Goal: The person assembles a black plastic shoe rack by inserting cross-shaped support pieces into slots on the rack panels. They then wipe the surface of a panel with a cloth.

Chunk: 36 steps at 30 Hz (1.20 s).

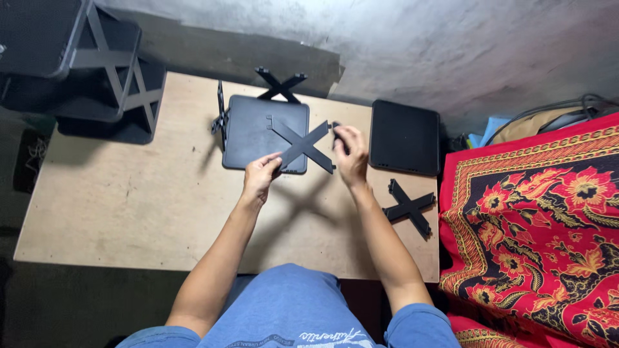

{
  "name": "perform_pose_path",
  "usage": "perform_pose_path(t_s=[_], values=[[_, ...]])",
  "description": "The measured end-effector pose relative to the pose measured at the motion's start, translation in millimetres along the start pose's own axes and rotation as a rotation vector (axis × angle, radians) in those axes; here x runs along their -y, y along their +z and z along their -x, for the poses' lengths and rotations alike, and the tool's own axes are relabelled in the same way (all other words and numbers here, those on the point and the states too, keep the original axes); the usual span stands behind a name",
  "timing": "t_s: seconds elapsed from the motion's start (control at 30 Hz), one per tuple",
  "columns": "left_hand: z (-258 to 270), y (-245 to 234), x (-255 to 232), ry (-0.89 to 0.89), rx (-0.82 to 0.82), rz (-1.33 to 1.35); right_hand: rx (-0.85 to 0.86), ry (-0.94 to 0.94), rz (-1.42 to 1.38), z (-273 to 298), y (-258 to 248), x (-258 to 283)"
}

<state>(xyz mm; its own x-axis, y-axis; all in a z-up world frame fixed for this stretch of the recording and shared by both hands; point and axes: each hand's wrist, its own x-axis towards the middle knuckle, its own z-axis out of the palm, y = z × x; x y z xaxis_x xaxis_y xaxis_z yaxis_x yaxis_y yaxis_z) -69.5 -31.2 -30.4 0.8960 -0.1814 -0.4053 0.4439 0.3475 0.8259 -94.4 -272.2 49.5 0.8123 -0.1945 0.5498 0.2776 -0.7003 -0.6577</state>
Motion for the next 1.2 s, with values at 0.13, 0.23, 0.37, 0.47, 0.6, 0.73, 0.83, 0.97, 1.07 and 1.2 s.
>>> perform_pose_path(t_s=[0.13,0.23,0.37,0.47,0.6,0.73,0.83,0.97,1.07,1.2], values=[[3.2,14.1,-7.3,-0.001,0.057,0.001,0.351,-0.252,-0.052,4.8,-4.8,71.6],[11.6,19.1,-16.9,0.044,0.101,-0.045,0.360,-0.399,0.049,3.9,0.3,77.7],[24.1,17.2,-35.0,0.136,0.128,-0.174,0.251,-0.263,0.016,-10.2,0.0,41.8],[30.2,15.5,-42.8,0.139,0.159,-0.177,0.164,-0.142,0.062,-23.7,-6.9,10.0],[31.9,13.4,-48.9,0.135,0.160,-0.187,0.062,-0.007,0.105,-43.9,-21.7,-0.2],[28.8,13.2,-49.1,0.120,0.172,-0.149,-0.066,0.036,0.107,-53.6,-31.6,32.9],[25.3,13.3,-48.7,0.113,0.166,-0.134,-0.018,-0.091,0.057,-47.7,-31.8,71.4],[21.6,16.5,-50.9,0.103,0.180,-0.083,0.196,-0.302,-0.067,-18.2,-17.3,113.8],[22.3,17.0,-51.5,0.094,0.190,-0.054,0.288,-0.350,0.008,0.4,-2.7,119.6],[29.1,15.1,-53.5,0.132,0.162,-0.156,0.242,-0.334,0.013,-3.2,6.4,90.0]])
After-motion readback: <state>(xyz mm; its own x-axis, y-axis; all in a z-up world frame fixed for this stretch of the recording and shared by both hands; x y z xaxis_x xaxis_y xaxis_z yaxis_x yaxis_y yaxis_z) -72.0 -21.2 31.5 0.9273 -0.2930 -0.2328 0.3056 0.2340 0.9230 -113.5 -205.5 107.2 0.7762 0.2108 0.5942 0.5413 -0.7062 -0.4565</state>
